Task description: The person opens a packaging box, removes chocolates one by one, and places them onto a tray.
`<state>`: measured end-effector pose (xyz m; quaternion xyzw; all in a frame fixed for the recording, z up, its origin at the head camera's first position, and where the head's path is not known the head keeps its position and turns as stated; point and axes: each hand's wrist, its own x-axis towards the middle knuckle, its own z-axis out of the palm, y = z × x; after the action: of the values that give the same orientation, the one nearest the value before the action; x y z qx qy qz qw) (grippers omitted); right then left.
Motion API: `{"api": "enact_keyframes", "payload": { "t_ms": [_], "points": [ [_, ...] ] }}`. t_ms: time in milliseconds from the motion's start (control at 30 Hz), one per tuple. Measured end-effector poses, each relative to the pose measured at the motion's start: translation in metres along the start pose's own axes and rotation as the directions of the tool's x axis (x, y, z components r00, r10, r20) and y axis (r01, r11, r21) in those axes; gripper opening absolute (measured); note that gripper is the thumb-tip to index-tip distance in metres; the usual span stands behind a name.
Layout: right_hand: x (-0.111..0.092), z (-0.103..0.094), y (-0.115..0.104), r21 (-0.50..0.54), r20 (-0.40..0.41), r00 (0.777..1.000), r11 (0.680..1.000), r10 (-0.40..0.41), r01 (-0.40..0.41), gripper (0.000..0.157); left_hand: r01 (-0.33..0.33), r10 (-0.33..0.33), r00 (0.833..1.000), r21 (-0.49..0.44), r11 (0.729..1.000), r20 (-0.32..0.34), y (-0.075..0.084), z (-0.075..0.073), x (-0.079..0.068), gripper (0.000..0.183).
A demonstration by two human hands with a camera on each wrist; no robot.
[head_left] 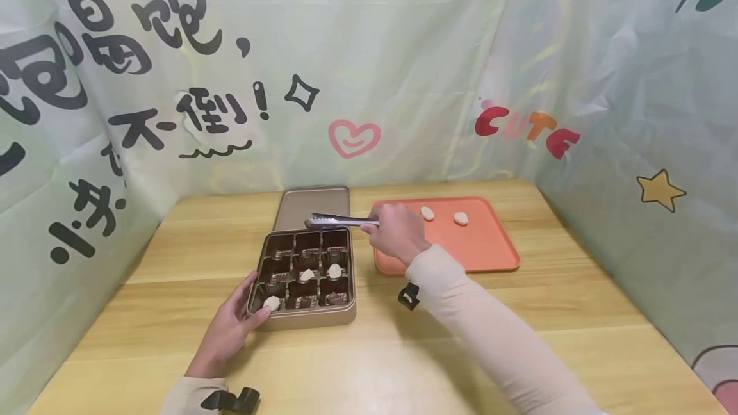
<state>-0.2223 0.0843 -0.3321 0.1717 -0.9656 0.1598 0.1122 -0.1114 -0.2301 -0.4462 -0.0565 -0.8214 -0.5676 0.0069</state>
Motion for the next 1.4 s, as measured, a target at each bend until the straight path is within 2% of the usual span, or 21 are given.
{"api": "enact_keyframes", "payload": {
  "t_ms": [200, 567, 667, 767, 933, 1167, 1400],
  "points": [
    [-0.005, -0.003, 0.020, -0.010, -0.019, 0.999, 0.999, 0.051, -0.051, 0.019, -0.007, 0.007, 1.000, -0.008, 1.000, 0.007, -0.001, 0.001, 0.000, 0.082],
    [-0.015, -0.006, 0.059, 0.018, 0.005, 0.993, 0.993, 0.119, -0.119, 0.018, -0.020, 0.021, 1.000, -0.026, 0.999, 0.006, 0.004, 0.001, 0.003, 0.082],
    [-0.018, -0.007, 0.070, 0.005, -0.018, 0.991, 0.991, 0.134, -0.134, 0.017, -0.029, 0.029, 1.000, -0.044, 0.999, 0.005, 0.005, 0.001, 0.005, 0.082],
    [-0.022, -0.006, 0.080, -0.005, -0.036, 0.988, 0.988, 0.151, -0.151, 0.018, -0.021, 0.021, 1.000, -0.027, 0.999, -0.003, 0.005, 0.001, 0.003, 0.082],
    [-0.028, -0.005, 0.100, 0.009, -0.011, 0.979, 0.979, 0.202, -0.201, 0.020, -0.013, 0.013, 1.000, 0.007, 1.000, -0.011, 0.003, 0.002, 0.001, 0.082],
    [-0.036, -0.010, 0.125, 0.015, -0.028, 0.972, 0.973, 0.232, -0.232, 0.019, -0.032, 0.032, 0.999, -0.032, 0.999, -0.001, 0.005, 0.003, 0.004, 0.082],
    [-0.046, -0.009, 0.143, 0.021, -0.035, 0.966, 0.966, 0.257, -0.257, 0.020, -0.027, 0.027, 1.000, -0.061, 0.998, -0.004, 0.001, 0.004, 0.000, 0.081]
  ]
}}
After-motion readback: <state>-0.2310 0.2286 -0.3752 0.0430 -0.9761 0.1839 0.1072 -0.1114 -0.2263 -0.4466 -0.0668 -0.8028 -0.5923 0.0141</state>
